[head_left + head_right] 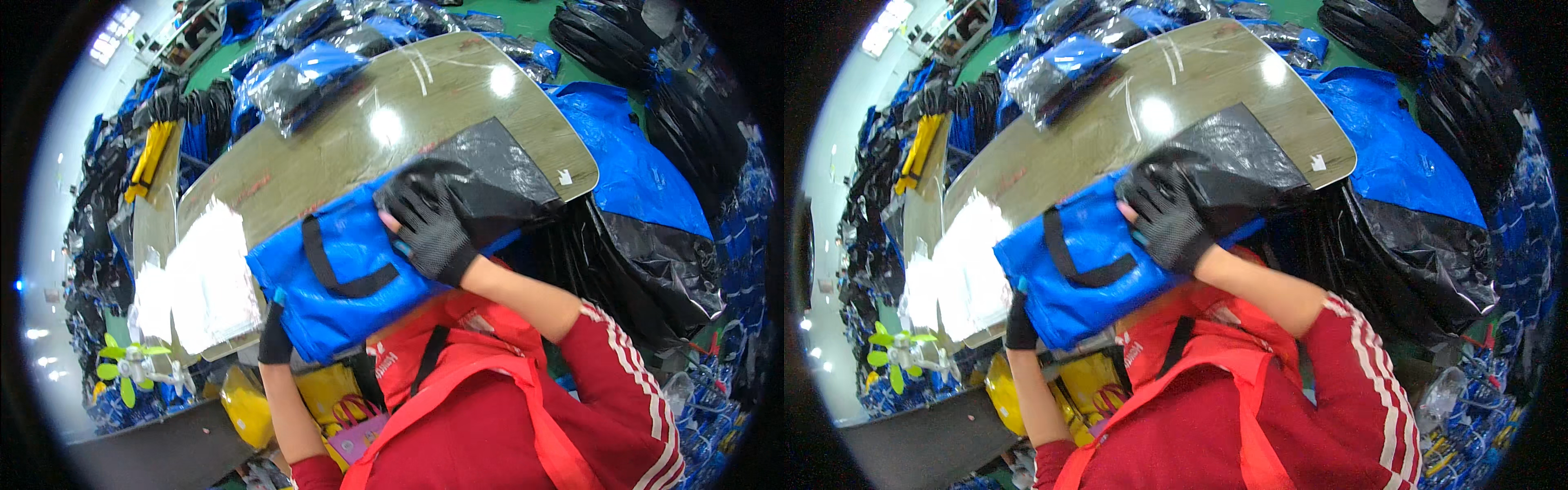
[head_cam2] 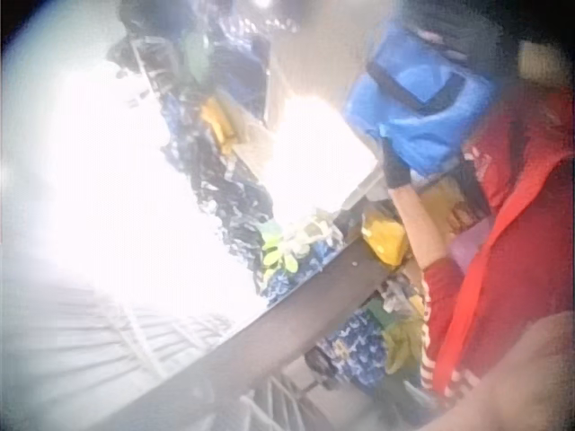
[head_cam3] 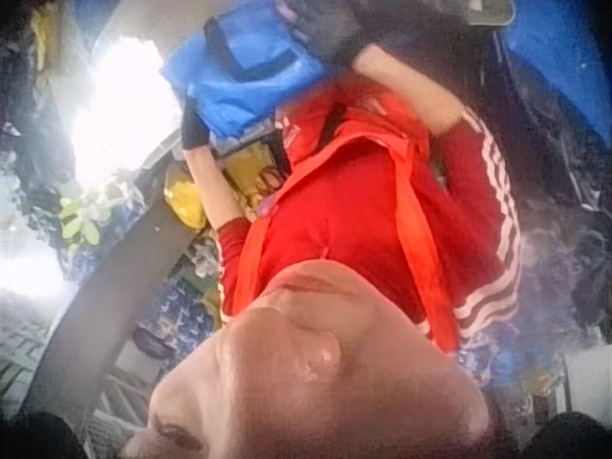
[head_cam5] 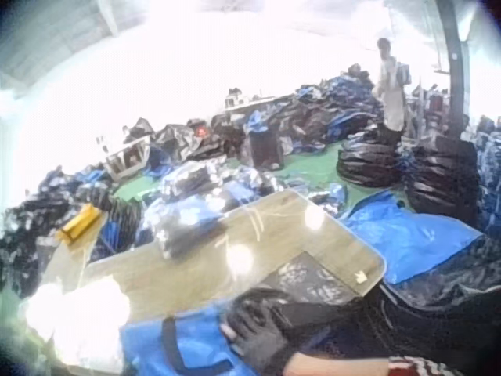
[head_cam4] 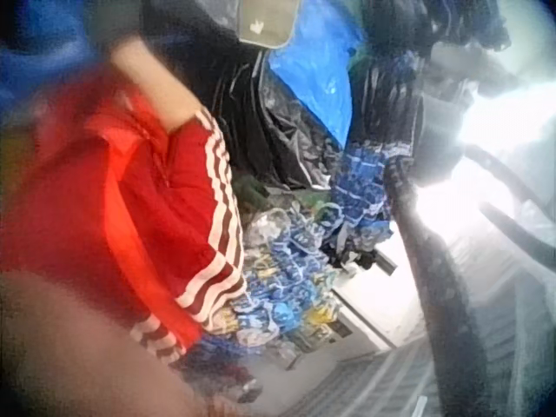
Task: The person repeatedly folds blue and black plastic bags, places them into clear plastic packaging, and seals them on a workbench. The process is repeated for multiple units throughout the clip.
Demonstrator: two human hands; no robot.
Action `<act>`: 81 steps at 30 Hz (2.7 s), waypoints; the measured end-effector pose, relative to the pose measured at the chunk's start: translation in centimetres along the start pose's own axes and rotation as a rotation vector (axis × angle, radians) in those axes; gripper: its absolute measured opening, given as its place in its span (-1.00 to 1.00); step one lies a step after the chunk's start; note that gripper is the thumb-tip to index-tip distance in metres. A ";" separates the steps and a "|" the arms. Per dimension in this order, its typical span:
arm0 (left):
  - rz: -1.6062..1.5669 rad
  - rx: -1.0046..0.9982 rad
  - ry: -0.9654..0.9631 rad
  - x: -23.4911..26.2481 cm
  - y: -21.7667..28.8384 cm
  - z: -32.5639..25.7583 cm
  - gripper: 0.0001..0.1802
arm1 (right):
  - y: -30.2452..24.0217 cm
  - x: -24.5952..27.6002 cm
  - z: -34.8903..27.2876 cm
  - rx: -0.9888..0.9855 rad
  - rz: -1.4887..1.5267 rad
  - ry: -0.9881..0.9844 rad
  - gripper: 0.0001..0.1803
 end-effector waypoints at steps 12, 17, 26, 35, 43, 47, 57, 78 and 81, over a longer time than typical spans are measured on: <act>0.644 -0.481 -0.434 -41.2 -5.7 11.2 -0.54 | 7.1 -0.6 -8.2 -0.376 0.425 -0.101 -0.54; 1.086 -1.147 -0.728 -42.1 -5.9 7.7 -0.45 | 9.3 -2.9 -13.5 -0.550 0.737 -0.125 -0.52; 1.430 -1.259 -0.580 -44.2 -7.6 5.1 -0.27 | 12.5 19.2 -12.5 -0.798 0.295 0.101 -0.71; 1.811 -1.376 -0.857 -46.5 -1.5 5.9 -0.46 | 22.4 11.4 -8.8 -0.607 -0.206 -0.050 -0.44; 1.103 -1.065 -0.980 -45.4 -8.5 16.4 -0.51 | 21.3 11.1 -11.3 -0.386 -0.068 -0.100 -0.19; 1.097 -1.004 -1.087 -43.4 -8.4 13.7 -0.49 | 17.9 13.5 -15.0 -0.071 0.064 -0.187 0.22; 0.991 -0.992 -0.919 -36.9 -7.7 9.8 -0.57 | 17.4 14.6 -12.9 0.112 -0.224 -0.416 -0.46; 1.032 -0.388 -0.297 -9.8 -5.0 5.9 -0.52 | 13.5 0.0 -10.4 -1.075 1.328 -0.557 -0.22; 1.144 -0.824 0.448 5.8 8.0 8.5 -0.76 | 15.2 -0.4 -10.8 -0.963 1.185 -0.603 -0.26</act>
Point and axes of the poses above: each hand's wrist, its own z-axis towards the middle knuckle, its own x-axis out of the back of the hand, y = z × x, the point moved 9 cm from there along z, towards the middle knuckle, and after that the axes turned 4 degrees about -x, right-handed, at the moved point
